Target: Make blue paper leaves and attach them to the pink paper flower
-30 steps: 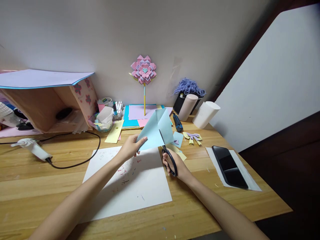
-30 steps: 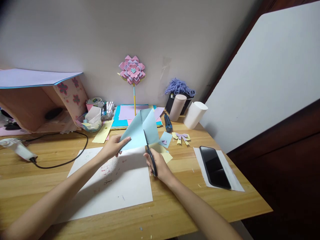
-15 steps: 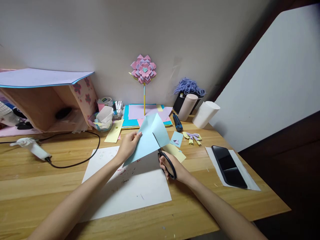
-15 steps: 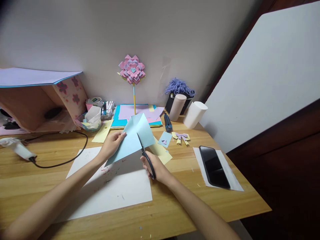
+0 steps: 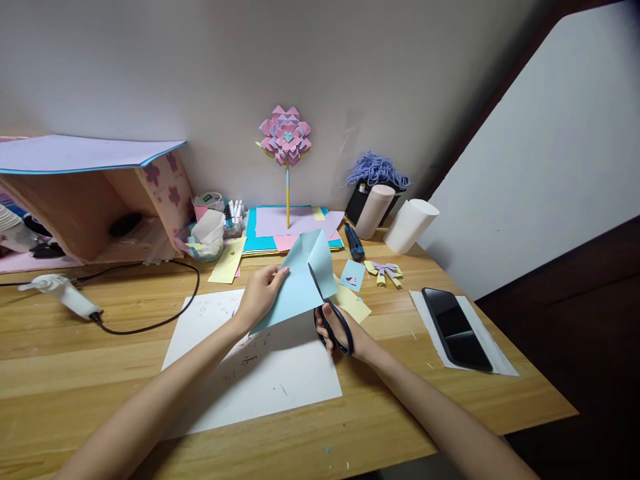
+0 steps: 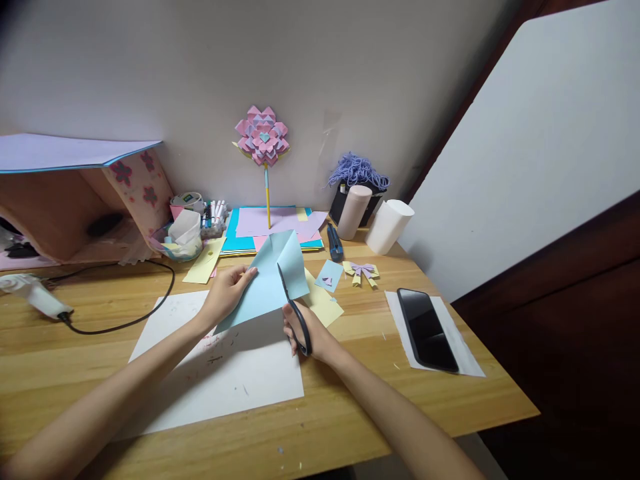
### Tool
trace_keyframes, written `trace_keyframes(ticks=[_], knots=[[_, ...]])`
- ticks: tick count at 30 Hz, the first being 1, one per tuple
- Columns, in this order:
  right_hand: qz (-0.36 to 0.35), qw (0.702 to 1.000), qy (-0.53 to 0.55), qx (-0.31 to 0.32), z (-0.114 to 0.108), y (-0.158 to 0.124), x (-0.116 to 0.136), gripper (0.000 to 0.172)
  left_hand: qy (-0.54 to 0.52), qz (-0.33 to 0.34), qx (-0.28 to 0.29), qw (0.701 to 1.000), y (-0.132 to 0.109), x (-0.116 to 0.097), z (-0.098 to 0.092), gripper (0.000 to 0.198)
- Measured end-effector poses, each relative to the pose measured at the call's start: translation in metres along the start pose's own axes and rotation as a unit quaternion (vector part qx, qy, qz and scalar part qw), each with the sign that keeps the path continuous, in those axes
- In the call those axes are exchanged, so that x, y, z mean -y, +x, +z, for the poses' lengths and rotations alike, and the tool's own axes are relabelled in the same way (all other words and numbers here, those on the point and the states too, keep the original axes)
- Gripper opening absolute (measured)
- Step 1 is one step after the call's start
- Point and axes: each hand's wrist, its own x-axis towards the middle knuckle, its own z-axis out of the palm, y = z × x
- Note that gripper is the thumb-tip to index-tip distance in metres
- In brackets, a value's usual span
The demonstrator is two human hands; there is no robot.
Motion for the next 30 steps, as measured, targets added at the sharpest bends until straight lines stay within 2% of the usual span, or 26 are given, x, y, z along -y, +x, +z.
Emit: trace_keyframes(ticks=[13,20,30], knots=[[0.02,0.999,0.027,-0.02,-0.003,0.002,-0.01,0.056,-0.002,-0.015,0.011,1.0,0.002,-0.001,-0.003,0.035],[-0.007,1.0,-0.013,-0.016,0.0,0.0,-0.008,0.063,-0.015,-0.013,0.042,0.999,0.001,0.0,0.0,0.038],[-0.039,0.998,-0.029,-0.047,0.001,-0.004,-0.009,0.052,-0.053,-0.033,0.063,0.996,0.0,0.001,0.003,0.039]])
